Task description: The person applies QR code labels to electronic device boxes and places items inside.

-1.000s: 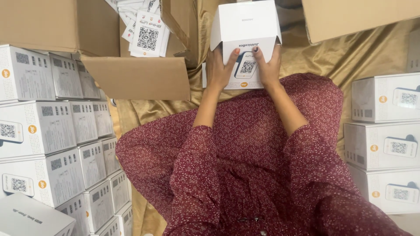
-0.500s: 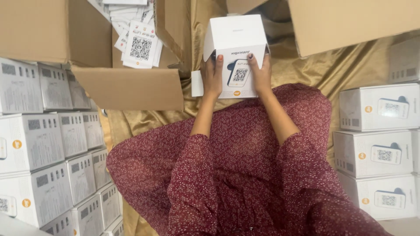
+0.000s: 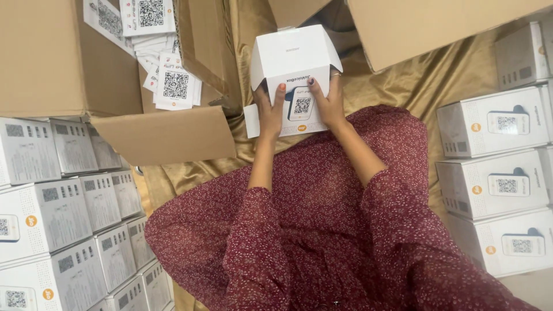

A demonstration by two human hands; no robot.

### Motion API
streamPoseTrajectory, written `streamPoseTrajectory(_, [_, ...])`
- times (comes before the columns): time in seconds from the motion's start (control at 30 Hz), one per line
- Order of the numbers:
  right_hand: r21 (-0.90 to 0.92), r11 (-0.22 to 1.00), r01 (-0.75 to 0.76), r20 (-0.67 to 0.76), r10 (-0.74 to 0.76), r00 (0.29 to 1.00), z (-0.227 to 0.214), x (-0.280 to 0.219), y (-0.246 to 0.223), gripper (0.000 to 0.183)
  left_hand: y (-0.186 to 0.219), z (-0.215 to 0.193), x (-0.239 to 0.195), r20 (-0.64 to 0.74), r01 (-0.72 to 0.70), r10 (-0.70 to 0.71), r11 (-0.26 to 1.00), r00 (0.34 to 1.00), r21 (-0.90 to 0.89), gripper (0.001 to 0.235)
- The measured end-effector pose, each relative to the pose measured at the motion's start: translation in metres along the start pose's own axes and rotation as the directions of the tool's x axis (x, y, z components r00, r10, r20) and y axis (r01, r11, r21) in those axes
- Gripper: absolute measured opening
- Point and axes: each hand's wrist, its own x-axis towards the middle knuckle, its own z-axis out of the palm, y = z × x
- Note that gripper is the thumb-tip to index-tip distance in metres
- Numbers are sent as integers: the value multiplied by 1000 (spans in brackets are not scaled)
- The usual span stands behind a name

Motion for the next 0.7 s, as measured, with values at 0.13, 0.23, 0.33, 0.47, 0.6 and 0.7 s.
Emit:
streamPoseTrajectory(0.13, [56,998,-37,20,36,999,3,4,11,67,-6,0,4,20,21,-19,997,1000,-70,102])
streamPoseTrajectory(0.23, [145,975,-171,42,167,985,5,5,8,71,0,0,3,31,55,-55,998,998,17,103])
streamPoseTrajectory(0.33, [97,965,-244,52,240,969,6,4,4,78,-6,-1,4,20,74,-76,994,997,79,105])
streamPoseTrajectory(0.47, [62,966,-252,49,249,967,6,1,2,79,-3,-11,4,31,65,-69,991,997,118,105])
streamPoseTrajectory(0.6, [13,999,-50,47,50,998,2,-1,7,75,12,-16,1,-22,40,-43,994,999,-105,92])
streamPoseTrajectory(0.7, [-12,999,-35,61,36,997,3,6,7,73,16,-15,6,-84,9,-12,999,996,-33,86])
